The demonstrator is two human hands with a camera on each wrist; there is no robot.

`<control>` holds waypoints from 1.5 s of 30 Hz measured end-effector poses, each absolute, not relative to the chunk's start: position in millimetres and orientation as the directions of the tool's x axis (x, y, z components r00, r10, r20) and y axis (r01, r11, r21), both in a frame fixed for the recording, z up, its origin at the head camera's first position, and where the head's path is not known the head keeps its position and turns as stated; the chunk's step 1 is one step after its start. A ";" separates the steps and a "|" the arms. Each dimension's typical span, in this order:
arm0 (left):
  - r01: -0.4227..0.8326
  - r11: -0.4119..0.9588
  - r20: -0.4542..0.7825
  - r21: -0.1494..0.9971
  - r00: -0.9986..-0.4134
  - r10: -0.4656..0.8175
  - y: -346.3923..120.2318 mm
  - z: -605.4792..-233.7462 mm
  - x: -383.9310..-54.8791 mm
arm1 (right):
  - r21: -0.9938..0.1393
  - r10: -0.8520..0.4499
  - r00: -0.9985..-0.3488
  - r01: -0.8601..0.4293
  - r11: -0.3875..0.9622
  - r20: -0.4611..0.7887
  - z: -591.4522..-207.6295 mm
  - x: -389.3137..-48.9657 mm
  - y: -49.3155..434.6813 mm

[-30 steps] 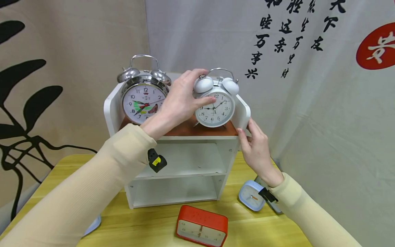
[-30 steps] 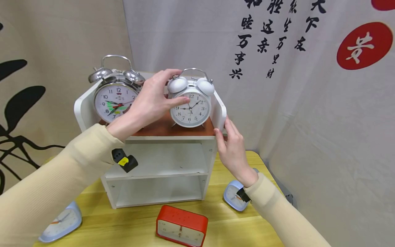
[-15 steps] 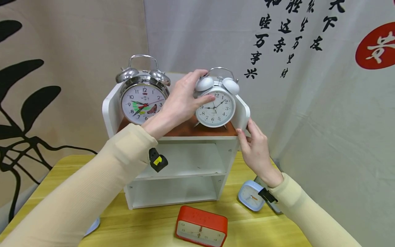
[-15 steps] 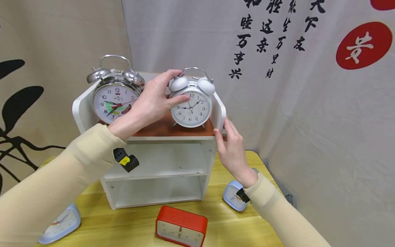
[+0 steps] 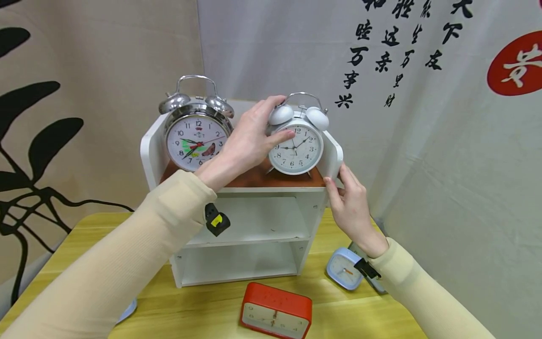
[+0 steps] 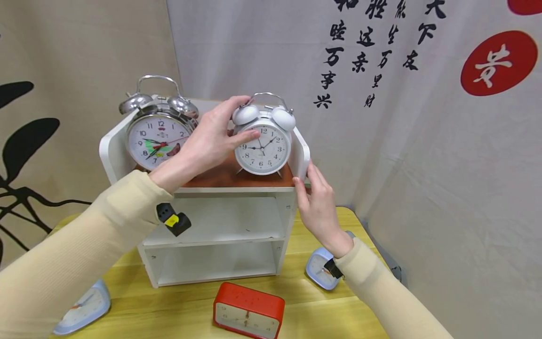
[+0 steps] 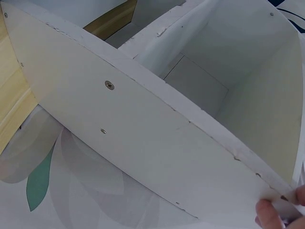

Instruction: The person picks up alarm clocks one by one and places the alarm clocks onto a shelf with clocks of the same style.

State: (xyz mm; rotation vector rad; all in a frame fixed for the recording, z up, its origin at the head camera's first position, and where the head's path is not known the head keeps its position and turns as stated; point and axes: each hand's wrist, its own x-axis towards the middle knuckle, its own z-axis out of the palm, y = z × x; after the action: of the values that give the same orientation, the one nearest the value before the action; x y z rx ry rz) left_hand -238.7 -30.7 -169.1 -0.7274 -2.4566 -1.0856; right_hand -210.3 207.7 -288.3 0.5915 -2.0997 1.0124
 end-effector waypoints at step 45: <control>0.856 0.487 0.927 0.173 -0.309 0.214 -84.1 -189.1 -168.8 | -0.461 -0.122 -0.667 -0.624 0.631 0.735 -282.2 -198.1 218.9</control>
State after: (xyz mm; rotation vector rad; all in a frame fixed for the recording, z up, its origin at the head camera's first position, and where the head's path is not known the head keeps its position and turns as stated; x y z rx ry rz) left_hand -168.8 -84.1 -189.1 -0.9024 -1.7964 -0.8597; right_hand -198.1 218.9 -282.2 0.5799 -2.1736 0.9547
